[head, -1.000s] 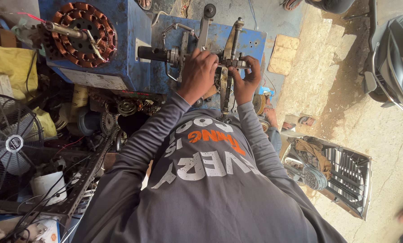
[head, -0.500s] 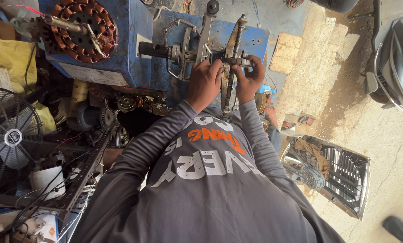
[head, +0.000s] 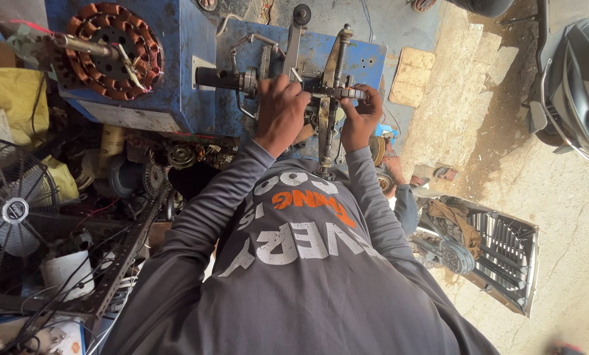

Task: The person uses a motor-winding machine to position and tension copper coils into a fan stator, adjusting the stator and wire by hand throughout the process.

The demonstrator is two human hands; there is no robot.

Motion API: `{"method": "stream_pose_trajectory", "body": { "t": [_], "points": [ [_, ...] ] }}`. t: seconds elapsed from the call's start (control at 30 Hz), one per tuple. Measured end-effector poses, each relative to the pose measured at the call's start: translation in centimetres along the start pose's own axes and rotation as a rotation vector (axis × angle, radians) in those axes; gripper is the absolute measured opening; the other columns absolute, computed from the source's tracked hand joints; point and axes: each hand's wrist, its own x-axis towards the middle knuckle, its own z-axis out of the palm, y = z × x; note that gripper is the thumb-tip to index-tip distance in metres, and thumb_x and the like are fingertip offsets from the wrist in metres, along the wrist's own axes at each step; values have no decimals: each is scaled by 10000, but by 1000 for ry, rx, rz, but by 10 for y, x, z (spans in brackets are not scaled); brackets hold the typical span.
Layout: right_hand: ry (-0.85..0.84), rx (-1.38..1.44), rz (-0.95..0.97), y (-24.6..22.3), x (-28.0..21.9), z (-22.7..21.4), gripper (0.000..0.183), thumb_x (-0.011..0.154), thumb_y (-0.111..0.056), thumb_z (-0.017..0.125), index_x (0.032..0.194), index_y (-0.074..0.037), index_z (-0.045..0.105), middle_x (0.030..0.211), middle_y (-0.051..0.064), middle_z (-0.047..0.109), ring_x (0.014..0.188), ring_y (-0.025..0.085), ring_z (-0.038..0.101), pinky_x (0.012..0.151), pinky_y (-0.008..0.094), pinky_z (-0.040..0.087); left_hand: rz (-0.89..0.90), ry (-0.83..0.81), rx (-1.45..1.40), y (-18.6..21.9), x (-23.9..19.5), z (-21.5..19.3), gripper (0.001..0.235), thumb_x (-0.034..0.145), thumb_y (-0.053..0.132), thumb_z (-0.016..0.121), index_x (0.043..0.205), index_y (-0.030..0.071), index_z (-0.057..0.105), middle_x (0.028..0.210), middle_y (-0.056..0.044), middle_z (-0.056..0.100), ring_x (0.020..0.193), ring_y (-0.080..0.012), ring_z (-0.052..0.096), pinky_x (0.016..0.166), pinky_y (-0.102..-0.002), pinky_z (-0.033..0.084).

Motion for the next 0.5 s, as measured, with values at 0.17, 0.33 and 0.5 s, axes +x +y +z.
{"method": "stream_pose_trajectory", "body": {
  "t": [0.17,0.33,0.5],
  "points": [
    [5,33,3,4,-4,-4,442,860,26,859,1226,-16,615,1190,75,651,1107,180,626,980,351,547,85,10,-70,7,-2,14,106,843,20,651,823,69,743,806,-45,617,918,-232,552,843,-406,404],
    [1,26,1,6,-2,-5,439,858,32,861,1224,-17,624,1187,69,663,1111,174,624,983,338,527,70,-32,-124,24,0,12,93,834,39,664,760,66,713,781,-61,615,885,-249,557,833,-416,406],
    [2,37,15,7,-2,-8,438,850,29,864,1215,-17,626,1185,62,664,1106,169,626,982,333,521,61,-37,-156,30,-7,1,67,850,102,704,789,87,726,773,-35,639,840,-226,570,814,-433,395]
  ]
}}
